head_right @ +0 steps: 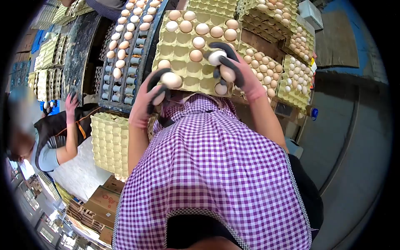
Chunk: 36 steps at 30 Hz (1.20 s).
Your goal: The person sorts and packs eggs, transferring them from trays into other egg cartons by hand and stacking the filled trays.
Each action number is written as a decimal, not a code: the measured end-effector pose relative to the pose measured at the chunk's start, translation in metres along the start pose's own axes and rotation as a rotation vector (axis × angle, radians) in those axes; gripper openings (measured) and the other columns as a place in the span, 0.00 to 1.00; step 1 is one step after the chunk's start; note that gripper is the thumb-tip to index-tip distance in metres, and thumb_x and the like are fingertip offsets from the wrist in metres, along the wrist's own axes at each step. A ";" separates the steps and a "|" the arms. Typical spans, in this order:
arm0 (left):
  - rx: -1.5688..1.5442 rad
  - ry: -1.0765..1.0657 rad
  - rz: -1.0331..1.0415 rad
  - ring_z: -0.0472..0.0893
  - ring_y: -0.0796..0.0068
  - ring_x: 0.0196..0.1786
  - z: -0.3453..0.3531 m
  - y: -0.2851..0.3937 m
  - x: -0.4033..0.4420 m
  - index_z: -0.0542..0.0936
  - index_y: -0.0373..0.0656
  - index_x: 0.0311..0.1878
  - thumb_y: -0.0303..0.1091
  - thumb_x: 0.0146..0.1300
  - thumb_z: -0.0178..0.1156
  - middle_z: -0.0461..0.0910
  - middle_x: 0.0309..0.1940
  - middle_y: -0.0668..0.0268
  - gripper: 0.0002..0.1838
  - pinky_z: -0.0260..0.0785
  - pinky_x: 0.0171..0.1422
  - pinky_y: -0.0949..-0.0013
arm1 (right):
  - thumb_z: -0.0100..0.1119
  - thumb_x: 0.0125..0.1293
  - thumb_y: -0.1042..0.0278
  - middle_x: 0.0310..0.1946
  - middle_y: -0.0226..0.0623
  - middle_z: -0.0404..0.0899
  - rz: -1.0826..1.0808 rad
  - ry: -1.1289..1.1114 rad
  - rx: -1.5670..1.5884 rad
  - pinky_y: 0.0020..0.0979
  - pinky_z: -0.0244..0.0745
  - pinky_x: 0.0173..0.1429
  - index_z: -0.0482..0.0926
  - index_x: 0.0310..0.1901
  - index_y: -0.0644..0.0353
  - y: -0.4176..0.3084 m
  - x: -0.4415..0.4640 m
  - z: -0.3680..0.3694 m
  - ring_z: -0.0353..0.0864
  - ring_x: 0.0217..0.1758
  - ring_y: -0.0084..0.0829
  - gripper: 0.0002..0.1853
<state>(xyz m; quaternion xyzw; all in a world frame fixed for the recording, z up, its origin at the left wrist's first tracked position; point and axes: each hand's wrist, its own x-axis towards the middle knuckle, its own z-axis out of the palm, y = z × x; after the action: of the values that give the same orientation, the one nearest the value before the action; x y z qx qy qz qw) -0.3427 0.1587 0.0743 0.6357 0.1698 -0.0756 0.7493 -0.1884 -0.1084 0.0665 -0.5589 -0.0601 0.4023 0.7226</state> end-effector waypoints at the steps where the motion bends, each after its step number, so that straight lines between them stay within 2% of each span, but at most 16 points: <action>1: -0.235 0.060 0.020 0.79 0.70 0.62 -0.003 0.000 -0.009 0.74 0.38 0.69 0.32 0.63 0.64 0.78 0.62 0.61 0.29 0.69 0.69 0.67 | 0.57 0.73 0.64 0.59 0.36 0.78 -0.049 0.086 -0.168 0.28 0.72 0.66 0.73 0.68 0.62 -0.003 0.011 0.011 0.76 0.63 0.26 0.24; 2: -0.213 0.022 0.017 0.78 0.69 0.63 -0.011 -0.002 -0.013 0.71 0.38 0.71 0.30 0.62 0.64 0.77 0.64 0.61 0.32 0.70 0.68 0.66 | 0.57 0.73 0.63 0.60 0.41 0.76 -0.154 0.062 -0.550 0.28 0.70 0.67 0.74 0.68 0.55 -0.001 0.024 0.010 0.78 0.62 0.32 0.23; 3: -0.106 0.035 -0.027 0.81 0.63 0.60 -0.009 -0.006 -0.019 0.74 0.45 0.68 0.32 0.62 0.63 0.75 0.65 0.58 0.29 0.73 0.67 0.63 | 0.57 0.73 0.63 0.60 0.41 0.76 -0.165 0.029 -0.558 0.28 0.70 0.67 0.74 0.68 0.55 -0.005 0.027 0.024 0.78 0.62 0.32 0.23; 5: 0.743 0.086 0.206 0.81 0.55 0.58 0.014 -0.010 -0.019 0.77 0.52 0.66 0.39 0.61 0.66 0.75 0.60 0.53 0.28 0.73 0.65 0.63 | 0.66 0.65 0.58 0.56 0.44 0.73 -0.407 0.117 -1.711 0.37 0.81 0.49 0.78 0.58 0.46 -0.014 0.025 0.048 0.82 0.53 0.40 0.20; 7: 1.293 0.168 0.154 0.85 0.51 0.45 0.031 -0.001 -0.022 0.81 0.59 0.52 0.43 0.57 0.70 0.74 0.60 0.51 0.18 0.80 0.50 0.58 | 0.69 0.60 0.56 0.52 0.41 0.72 -0.587 0.049 -1.797 0.41 0.81 0.39 0.78 0.54 0.47 -0.007 0.032 0.060 0.83 0.48 0.37 0.21; 11: 1.517 0.284 0.301 0.85 0.63 0.37 0.021 -0.025 -0.021 0.81 0.53 0.39 0.39 0.62 0.64 0.73 0.49 0.58 0.05 0.79 0.38 0.61 | 0.72 0.57 0.55 0.50 0.40 0.71 -0.549 -0.069 -2.086 0.40 0.79 0.42 0.79 0.51 0.43 -0.014 0.035 0.098 0.82 0.47 0.35 0.20; 13: 1.482 0.345 0.353 0.85 0.65 0.37 0.007 -0.024 -0.034 0.82 0.53 0.37 0.39 0.64 0.62 0.73 0.50 0.59 0.03 0.78 0.38 0.62 | 0.72 0.57 0.57 0.47 0.39 0.72 -0.620 -0.123 -2.042 0.40 0.78 0.43 0.80 0.49 0.45 -0.022 0.029 0.119 0.81 0.48 0.35 0.18; 15: 1.472 0.246 0.399 0.85 0.65 0.36 0.001 -0.020 -0.043 0.81 0.53 0.37 0.39 0.65 0.61 0.73 0.49 0.59 0.04 0.77 0.38 0.62 | 0.72 0.58 0.55 0.47 0.41 0.74 -0.472 -0.182 -2.034 0.40 0.78 0.45 0.81 0.50 0.47 -0.042 0.024 0.127 0.83 0.47 0.38 0.19; 17: 1.446 0.197 0.269 0.86 0.62 0.42 -0.008 -0.007 -0.063 0.83 0.54 0.45 0.43 0.64 0.62 0.73 0.52 0.57 0.09 0.78 0.44 0.60 | 0.73 0.59 0.53 0.51 0.43 0.76 -0.547 -0.136 -1.768 0.41 0.79 0.48 0.82 0.53 0.47 -0.053 0.025 0.132 0.85 0.47 0.42 0.22; 19: 0.994 0.349 0.411 0.84 0.54 0.51 -0.025 -0.009 -0.082 0.81 0.55 0.57 0.46 0.64 0.64 0.73 0.58 0.54 0.19 0.77 0.55 0.57 | 0.73 0.59 0.52 0.56 0.44 0.76 -0.598 -0.176 -1.688 0.41 0.80 0.51 0.82 0.56 0.46 -0.067 0.030 0.156 0.86 0.47 0.44 0.24; 21: 0.597 0.492 0.175 0.77 0.46 0.63 -0.043 -0.001 -0.094 0.76 0.53 0.66 0.48 0.66 0.64 0.70 0.62 0.48 0.27 0.70 0.69 0.52 | 0.72 0.60 0.52 0.56 0.43 0.76 -0.710 -0.184 -1.693 0.42 0.81 0.53 0.82 0.56 0.46 -0.069 0.053 0.179 0.85 0.50 0.43 0.23; 23: 0.416 0.749 0.069 0.71 0.41 0.69 -0.076 -0.025 -0.087 0.73 0.50 0.69 0.51 0.68 0.63 0.69 0.67 0.44 0.29 0.66 0.72 0.48 | 0.68 0.62 0.49 0.56 0.46 0.76 -0.653 -0.320 -1.776 0.41 0.80 0.56 0.80 0.60 0.44 -0.059 0.084 0.223 0.84 0.55 0.44 0.25; 25: 0.722 1.037 0.152 0.77 0.41 0.61 -0.114 -0.105 -0.047 0.74 0.49 0.67 0.54 0.68 0.63 0.70 0.63 0.49 0.30 0.73 0.64 0.48 | 0.64 0.65 0.46 0.55 0.48 0.76 -0.559 -0.484 -1.830 0.43 0.78 0.60 0.78 0.63 0.43 -0.032 0.139 0.257 0.82 0.58 0.47 0.26; 26: 0.678 1.039 0.100 0.75 0.41 0.63 -0.125 -0.116 -0.036 0.73 0.49 0.68 0.54 0.67 0.62 0.70 0.64 0.46 0.31 0.72 0.63 0.46 | 0.62 0.67 0.45 0.57 0.50 0.76 -0.367 -0.534 -1.894 0.43 0.76 0.63 0.78 0.63 0.44 -0.020 0.162 0.278 0.81 0.61 0.48 0.26; 32: 0.455 0.912 -0.181 0.75 0.38 0.63 -0.156 -0.112 0.006 0.68 0.51 0.72 0.51 0.64 0.66 0.67 0.65 0.38 0.35 0.74 0.62 0.48 | 0.61 0.66 0.42 0.57 0.54 0.82 -0.260 -0.773 -1.850 0.46 0.71 0.69 0.77 0.64 0.54 0.086 0.310 0.253 0.78 0.63 0.53 0.31; 36: 0.427 0.885 -0.218 0.74 0.38 0.66 -0.149 -0.099 -0.008 0.66 0.50 0.74 0.49 0.60 0.69 0.65 0.67 0.36 0.40 0.74 0.62 0.48 | 0.64 0.65 0.48 0.55 0.54 0.83 -0.164 -0.633 -1.783 0.44 0.75 0.65 0.77 0.62 0.60 0.062 0.316 0.242 0.81 0.60 0.52 0.30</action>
<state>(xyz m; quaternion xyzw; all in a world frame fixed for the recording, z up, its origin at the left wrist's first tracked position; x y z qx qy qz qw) -0.4064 0.2854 -0.0350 0.7244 0.5175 0.0904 0.4464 -0.1391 0.2836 -0.0116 -0.7636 -0.5774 0.2890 0.0059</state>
